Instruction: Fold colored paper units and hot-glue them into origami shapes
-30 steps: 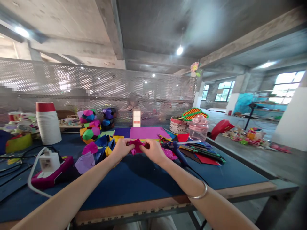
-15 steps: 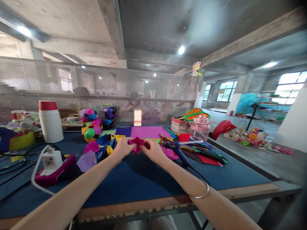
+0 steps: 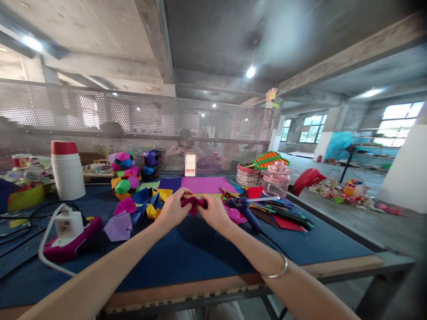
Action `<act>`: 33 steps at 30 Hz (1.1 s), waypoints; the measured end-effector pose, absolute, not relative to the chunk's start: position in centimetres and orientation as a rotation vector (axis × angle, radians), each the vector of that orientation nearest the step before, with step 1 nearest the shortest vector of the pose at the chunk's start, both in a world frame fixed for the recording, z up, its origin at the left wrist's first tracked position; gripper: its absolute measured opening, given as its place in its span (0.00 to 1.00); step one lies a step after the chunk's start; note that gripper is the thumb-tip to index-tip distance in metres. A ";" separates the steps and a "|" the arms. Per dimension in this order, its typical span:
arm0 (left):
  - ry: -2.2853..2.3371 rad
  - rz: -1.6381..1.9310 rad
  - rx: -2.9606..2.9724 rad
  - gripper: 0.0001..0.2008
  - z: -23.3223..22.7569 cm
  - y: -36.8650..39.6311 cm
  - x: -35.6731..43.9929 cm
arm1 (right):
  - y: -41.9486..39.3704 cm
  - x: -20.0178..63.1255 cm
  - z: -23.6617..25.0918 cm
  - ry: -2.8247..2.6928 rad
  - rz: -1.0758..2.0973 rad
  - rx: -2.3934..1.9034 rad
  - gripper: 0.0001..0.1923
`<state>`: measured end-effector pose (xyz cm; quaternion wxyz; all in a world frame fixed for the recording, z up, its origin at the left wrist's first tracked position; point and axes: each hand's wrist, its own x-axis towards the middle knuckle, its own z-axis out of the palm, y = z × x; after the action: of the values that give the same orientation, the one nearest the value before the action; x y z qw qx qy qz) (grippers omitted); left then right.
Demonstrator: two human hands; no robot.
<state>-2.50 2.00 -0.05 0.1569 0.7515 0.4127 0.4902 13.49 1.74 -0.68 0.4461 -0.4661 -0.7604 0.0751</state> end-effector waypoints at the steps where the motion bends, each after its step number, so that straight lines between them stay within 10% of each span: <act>1: 1.136 1.399 2.077 0.14 -0.1 2.2 -2.5 | 1.7 13.5 -0.6 -1.862 0.210 -1.174 0.04; 33: 0.742 0.977 1.383 0.20 0.9 1.0 -2.1 | 2.1 14.5 0.0 -1.799 -0.101 -1.170 0.01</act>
<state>-2.12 1.01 0.88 0.6023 0.5972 0.3205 0.4218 14.52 2.09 0.04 0.4763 -0.4787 -0.7364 -0.0413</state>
